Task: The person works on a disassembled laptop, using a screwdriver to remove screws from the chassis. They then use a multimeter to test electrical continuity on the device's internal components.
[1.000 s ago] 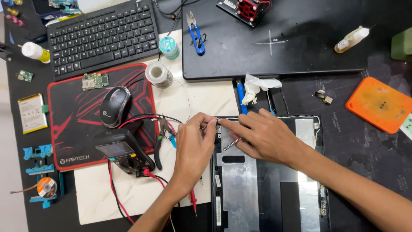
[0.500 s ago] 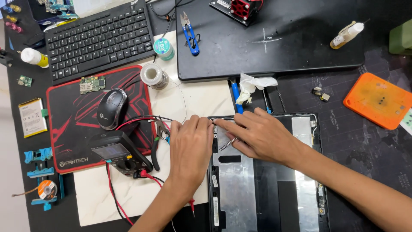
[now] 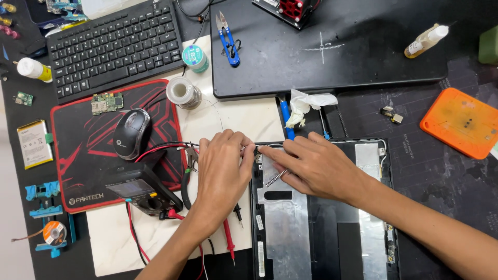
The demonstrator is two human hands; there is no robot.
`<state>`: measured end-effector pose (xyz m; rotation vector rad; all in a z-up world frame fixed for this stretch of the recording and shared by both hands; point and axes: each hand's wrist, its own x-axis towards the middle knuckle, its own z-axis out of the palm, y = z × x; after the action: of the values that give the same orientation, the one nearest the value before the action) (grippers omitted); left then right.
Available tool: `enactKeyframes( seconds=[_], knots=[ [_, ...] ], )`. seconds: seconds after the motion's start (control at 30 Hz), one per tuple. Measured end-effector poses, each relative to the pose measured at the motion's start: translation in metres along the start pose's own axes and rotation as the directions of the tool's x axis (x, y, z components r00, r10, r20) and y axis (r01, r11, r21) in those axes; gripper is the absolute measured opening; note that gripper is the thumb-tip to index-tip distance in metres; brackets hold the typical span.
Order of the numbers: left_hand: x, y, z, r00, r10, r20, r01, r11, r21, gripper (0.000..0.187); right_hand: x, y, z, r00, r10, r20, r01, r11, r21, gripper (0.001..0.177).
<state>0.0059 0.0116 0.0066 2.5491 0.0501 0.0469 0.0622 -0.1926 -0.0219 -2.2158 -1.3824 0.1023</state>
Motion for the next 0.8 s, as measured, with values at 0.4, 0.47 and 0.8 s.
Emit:
enactKeyframes(
  seconds=[0.4, 0.47, 0.8],
  knots=[
    [-0.019, 0.013, 0.005, 0.97, 0.236, 0.063, -0.244, 0.939, 0.243, 0.013, -0.001, -0.002, 0.001, 1.0, 0.003, 0.005, -0.003, 1.0, -0.021, 0.059],
    [-0.024, 0.013, 0.011, 0.934, 0.342, 0.1, -0.349, 0.819, 0.455, 0.025, -0.003, 0.0, 0.003, 1.0, 0.003, -0.006, -0.003, 1.0, -0.015, 0.057],
    [-0.046, 0.0, 0.002, 0.906, 0.356, 0.228, -0.422, 0.746, 0.515, 0.058, -0.002, -0.003, 0.001, 1.0, 0.006, -0.008, -0.006, 1.0, -0.022, 0.057]
  ],
)
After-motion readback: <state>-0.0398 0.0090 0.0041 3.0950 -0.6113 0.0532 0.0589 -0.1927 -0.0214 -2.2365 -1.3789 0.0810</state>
